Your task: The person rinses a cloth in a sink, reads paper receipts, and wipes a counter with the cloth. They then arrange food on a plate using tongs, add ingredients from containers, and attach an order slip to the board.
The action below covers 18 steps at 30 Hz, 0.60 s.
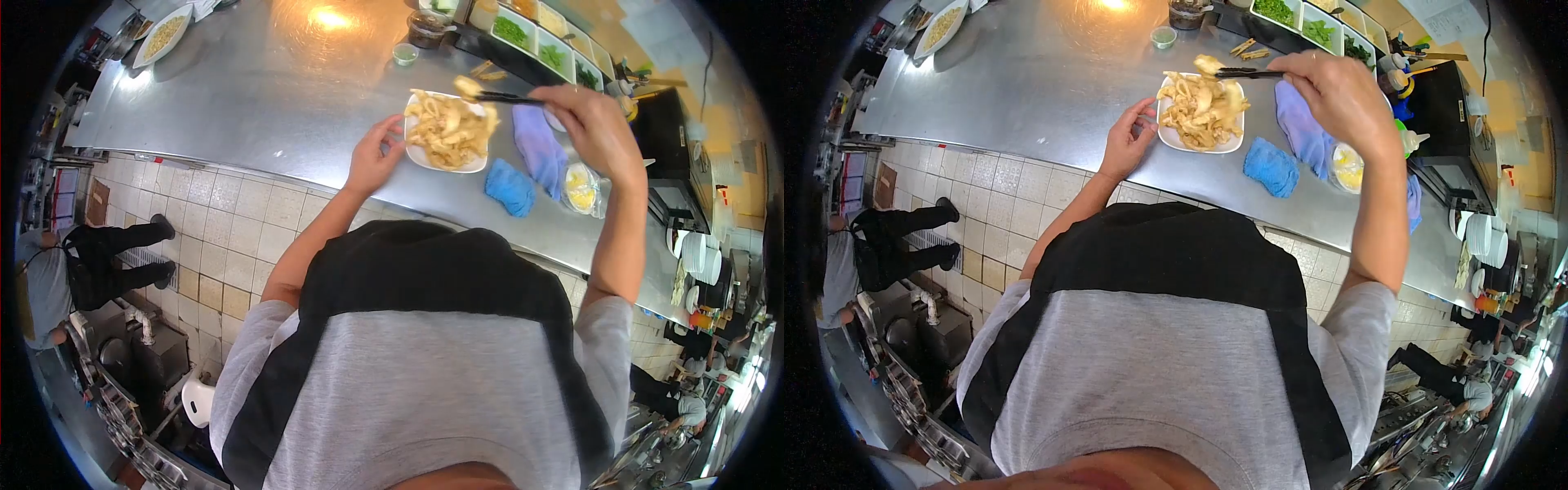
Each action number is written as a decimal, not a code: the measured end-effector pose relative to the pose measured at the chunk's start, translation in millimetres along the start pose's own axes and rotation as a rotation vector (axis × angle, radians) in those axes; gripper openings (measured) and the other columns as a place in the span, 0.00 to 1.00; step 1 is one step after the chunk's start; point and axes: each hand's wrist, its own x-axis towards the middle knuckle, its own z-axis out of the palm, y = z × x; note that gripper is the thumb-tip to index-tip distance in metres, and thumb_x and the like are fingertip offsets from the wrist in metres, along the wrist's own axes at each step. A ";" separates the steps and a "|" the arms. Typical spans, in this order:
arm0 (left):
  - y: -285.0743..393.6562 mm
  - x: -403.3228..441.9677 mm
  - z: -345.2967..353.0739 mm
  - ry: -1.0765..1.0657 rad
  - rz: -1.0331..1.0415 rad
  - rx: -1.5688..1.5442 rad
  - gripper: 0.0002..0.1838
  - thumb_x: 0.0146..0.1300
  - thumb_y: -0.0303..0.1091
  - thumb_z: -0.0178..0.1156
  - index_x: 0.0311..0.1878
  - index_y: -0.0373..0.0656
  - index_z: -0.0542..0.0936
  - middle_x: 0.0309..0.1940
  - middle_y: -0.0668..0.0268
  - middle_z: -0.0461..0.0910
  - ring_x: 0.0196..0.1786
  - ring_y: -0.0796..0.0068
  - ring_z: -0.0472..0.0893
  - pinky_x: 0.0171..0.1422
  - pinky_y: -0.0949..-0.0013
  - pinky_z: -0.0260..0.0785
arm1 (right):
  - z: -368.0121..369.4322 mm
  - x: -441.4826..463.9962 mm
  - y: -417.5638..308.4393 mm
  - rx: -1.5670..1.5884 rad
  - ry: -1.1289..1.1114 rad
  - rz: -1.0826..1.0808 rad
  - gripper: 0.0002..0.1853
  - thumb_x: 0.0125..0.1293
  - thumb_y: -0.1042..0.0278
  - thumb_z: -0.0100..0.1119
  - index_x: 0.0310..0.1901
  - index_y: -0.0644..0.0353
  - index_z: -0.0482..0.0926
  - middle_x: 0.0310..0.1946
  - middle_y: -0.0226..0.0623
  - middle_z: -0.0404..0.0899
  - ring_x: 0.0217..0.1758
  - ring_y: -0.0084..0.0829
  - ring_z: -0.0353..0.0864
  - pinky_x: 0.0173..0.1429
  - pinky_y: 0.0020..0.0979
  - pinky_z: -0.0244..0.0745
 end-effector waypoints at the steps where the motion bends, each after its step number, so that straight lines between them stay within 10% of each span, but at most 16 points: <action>1: -2.5 0.4 1.0 0.006 0.007 -0.002 0.26 0.56 0.29 0.61 0.60 0.45 0.71 0.44 0.65 0.77 0.34 0.77 0.75 0.40 0.75 0.69 | -2.8 4.6 1.1 -0.123 0.004 -0.081 0.12 0.58 0.71 0.53 0.42 0.55 0.82 0.34 0.41 0.81 0.37 0.42 0.81 0.39 0.39 0.74; 5: -0.7 -0.6 1.2 0.019 -0.012 -0.009 0.25 0.55 0.30 0.62 0.58 0.44 0.72 0.41 0.65 0.78 0.35 0.76 0.75 0.44 0.73 0.70 | 23.5 34.9 -9.6 -0.306 -0.079 -0.339 0.14 0.54 0.75 0.50 0.40 0.53 0.82 0.34 0.36 0.80 0.38 0.39 0.81 0.38 0.38 0.75; 18: 1.7 0.2 0.9 0.027 -0.025 0.060 0.25 0.57 0.27 0.62 0.60 0.43 0.71 0.39 0.70 0.77 0.38 0.83 0.74 0.43 0.78 0.67 | 63.8 22.2 -6.7 -0.111 -0.172 -0.201 0.12 0.58 0.68 0.53 0.43 0.51 0.80 0.30 0.38 0.79 0.35 0.43 0.80 0.35 0.41 0.73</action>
